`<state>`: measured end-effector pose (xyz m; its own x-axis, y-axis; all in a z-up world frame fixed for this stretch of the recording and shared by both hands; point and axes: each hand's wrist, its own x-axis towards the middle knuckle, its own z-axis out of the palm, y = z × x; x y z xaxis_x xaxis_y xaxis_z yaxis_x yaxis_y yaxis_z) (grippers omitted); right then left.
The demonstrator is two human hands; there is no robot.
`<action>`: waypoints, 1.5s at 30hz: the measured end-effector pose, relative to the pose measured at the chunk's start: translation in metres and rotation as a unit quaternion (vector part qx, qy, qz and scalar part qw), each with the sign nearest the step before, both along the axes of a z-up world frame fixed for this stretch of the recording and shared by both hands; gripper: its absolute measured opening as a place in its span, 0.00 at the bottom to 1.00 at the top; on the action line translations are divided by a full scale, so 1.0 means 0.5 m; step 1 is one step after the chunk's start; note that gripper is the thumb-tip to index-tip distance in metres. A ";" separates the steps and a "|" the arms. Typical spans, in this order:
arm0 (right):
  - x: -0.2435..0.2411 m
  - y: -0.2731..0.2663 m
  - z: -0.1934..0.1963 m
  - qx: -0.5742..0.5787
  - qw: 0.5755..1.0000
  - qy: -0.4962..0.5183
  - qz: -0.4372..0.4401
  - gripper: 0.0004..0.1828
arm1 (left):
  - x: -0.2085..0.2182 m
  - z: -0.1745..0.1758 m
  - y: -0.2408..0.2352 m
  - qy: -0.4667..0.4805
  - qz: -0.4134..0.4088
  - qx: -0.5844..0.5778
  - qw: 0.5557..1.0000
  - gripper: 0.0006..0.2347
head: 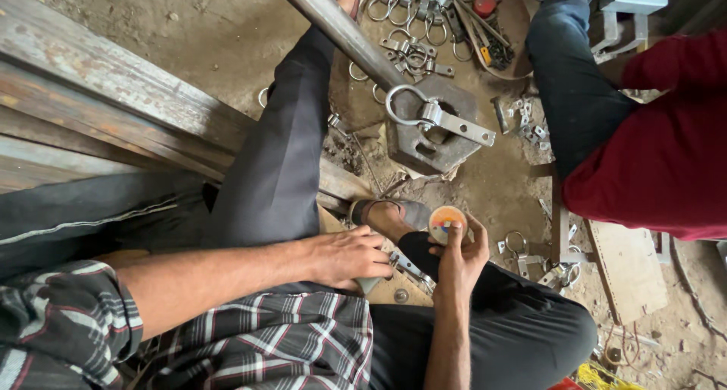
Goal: The person assembles metal components onto a pole by inserting a central hub onto the pole and then attaching small metal snap hooks to the hub using a hammer and a small tool.
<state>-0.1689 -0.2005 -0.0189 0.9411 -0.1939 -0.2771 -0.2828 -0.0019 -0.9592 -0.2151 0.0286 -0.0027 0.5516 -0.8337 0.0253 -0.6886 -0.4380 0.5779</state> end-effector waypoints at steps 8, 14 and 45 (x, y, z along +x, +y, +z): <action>-0.003 -0.004 0.015 -0.005 1.000 -0.026 0.008 0.19 | 0.007 -0.025 -0.014 -0.002 0.105 0.072 0.992 0.26; -0.007 -0.009 0.017 -0.006 1.000 -0.026 -0.002 0.18 | 0.003 -0.009 0.001 0.013 0.119 0.037 0.992 0.26; -0.068 0.070 0.016 -0.081 0.963 0.078 0.247 0.16 | 0.079 -0.071 0.060 0.470 0.447 -0.404 0.645 0.13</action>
